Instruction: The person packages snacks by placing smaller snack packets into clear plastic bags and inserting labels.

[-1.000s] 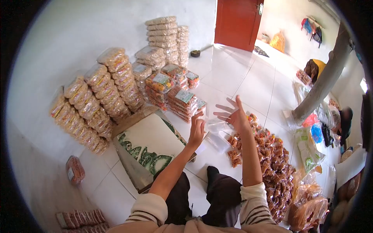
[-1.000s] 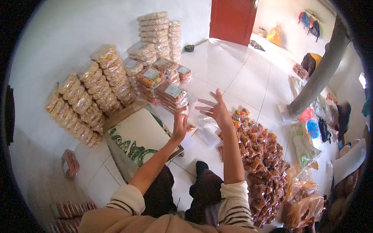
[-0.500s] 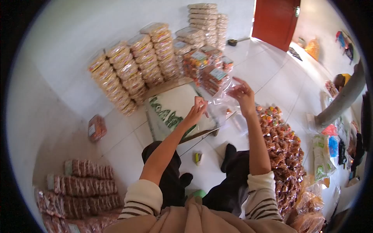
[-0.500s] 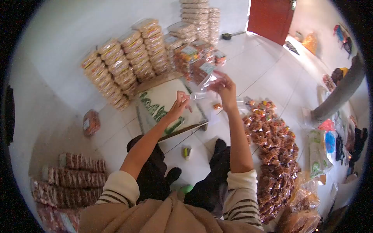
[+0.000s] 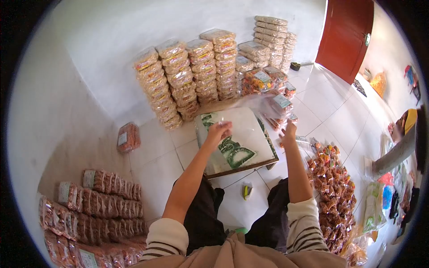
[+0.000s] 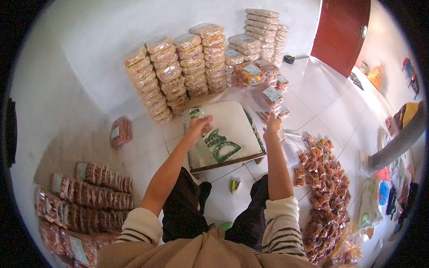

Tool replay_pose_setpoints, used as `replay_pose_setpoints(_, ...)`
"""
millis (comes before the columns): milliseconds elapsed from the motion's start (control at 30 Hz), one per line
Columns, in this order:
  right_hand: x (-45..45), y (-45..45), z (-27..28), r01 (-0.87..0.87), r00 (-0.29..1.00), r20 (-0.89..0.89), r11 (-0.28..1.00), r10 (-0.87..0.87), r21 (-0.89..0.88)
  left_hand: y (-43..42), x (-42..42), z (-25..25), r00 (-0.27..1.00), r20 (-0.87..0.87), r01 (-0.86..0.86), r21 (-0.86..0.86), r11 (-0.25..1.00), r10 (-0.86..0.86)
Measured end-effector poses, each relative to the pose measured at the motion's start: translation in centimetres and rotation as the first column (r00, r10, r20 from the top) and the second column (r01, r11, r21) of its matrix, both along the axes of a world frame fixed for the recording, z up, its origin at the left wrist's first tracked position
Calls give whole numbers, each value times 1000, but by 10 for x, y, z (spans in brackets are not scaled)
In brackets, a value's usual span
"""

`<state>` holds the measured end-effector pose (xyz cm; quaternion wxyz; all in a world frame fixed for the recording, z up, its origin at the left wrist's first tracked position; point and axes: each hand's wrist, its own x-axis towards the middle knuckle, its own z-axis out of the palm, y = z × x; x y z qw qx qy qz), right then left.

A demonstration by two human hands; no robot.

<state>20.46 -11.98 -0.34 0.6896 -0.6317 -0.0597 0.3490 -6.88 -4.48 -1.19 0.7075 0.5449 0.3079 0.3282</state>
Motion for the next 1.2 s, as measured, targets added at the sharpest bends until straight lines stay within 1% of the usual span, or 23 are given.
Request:
replay_pose_setpoints(67, -26, 28, -26, 242, 839, 524, 963, -148, -116, 11, 4, -5, 922, 189, -325, -96, 941, 338)
replay_pose_setpoints(100, -35, 35, -30, 70, 704, 705, 997, -78, 41, 8, 10, 0, 862, 227, -428, -154, 891, 453)
replay_pose_setpoints(133, -52, 34, -19, -141, 521, 852, 978, -59, 154, 9, 14, 2, 857, 233, -432, -159, 888, 459)
replay_pose_setpoints(200, -95, 17, 18, -530, 534, 798, 846, 281, 57, 9, 20, 4, 836, 170, -513, -97, 853, 522)
replay_pose_setpoints(233, -111, 13, 23, -601, 460, 811, 799, 362, -16, 11, 25, -4, 830, 166, -523, -103, 846, 533)
replay_pose_setpoints(267, -123, 9, 24, -662, 382, 816, 745, 434, -86, 16, 33, -17, 809, 190, -571, 31, 820, 556)
replay_pose_setpoints(300, -130, 6, 24, -656, 242, 906, 746, 347, -111, 14, 37, -14, 793, 218, -605, 167, 778, 570)
replay_pose_setpoints(333, -134, 8, 21, -656, 248, 904, 747, 350, -109, 12, 40, -13, 795, 211, -603, 168, 780, 569)
replay_pose_setpoints(400, -137, 11, 16, -634, 407, 837, 773, 367, -30, 2, 47, -9, 745, -58, -582, 430, 690, 665)
replay_pose_setpoints(467, -133, 13, 14, -614, 483, 794, 789, 370, 6, -4, 51, -2, 788, -105, -538, 360, 762, 606)
replay_pose_setpoints(600, -113, 17, 16, -502, 504, 829, 863, 241, 54, -9, 59, -1, 782, -252, -418, 465, 780, 570)
replay_pose_setpoints(667, -101, 14, 21, -372, 455, 869, 928, 194, -12, -17, 65, -3, 751, -319, -382, 504, 774, 579)
replay_pose_setpoints(733, -94, 10, 25, -364, 387, 909, 931, 153, -2, -30, 69, 5, 622, 160, -573, 760, 307, 767)
replay_pose_setpoints(767, -91, 7, 26, -403, 342, 927, 915, 155, -4, -30, 66, 11, 625, 160, -571, 761, 308, 764)
replay_pose_setpoints(833, -92, 2, 28, -442, 296, 942, 897, 157, -10, -29, 52, 19, 779, 30, -317, 881, 352, 626)
replay_pose_setpoints(867, -94, 0, 28, -437, 215, 966, 899, 142, -35, -32, 51, 21, 779, 29, -316, 881, 353, 626)
replay_pose_setpoints(900, -97, -2, 29, -430, 132, 983, 901, 126, -58, -37, 49, 25, 793, -94, -230, 869, 438, 603)
replay_pose_setpoints(933, -99, -3, 30, -430, 132, 983, 901, 125, -57, -41, 48, 27, 795, -214, -143, 843, 519, 567)
replay_pose_setpoints(1000, -104, -8, 32, -353, -10, 990, 926, 141, -136, -43, 46, 25, 826, -202, -133, 838, 529, 527)
replay_pose_setpoints(1033, -103, -10, 31, -351, -11, 990, 927, 139, -134, -44, 46, 24, 854, -189, -121, 835, 537, 486)
replay_pose_setpoints(1067, -101, -11, 30, -330, -40, 988, 932, 146, -151, -44, 45, 23, 855, -185, -121, 837, 534, 484)
replay_pose_setpoints(1133, -99, -11, 31, -305, -70, 986, 938, 151, -165, -42, 44, 18, 815, -155, 2, 964, 266, 558)
replay_pose_setpoints(1200, -99, -10, 31, -321, -74, 964, 909, 254, -264, -42, 41, 12, 798, -220, 56, 954, 295, 561)
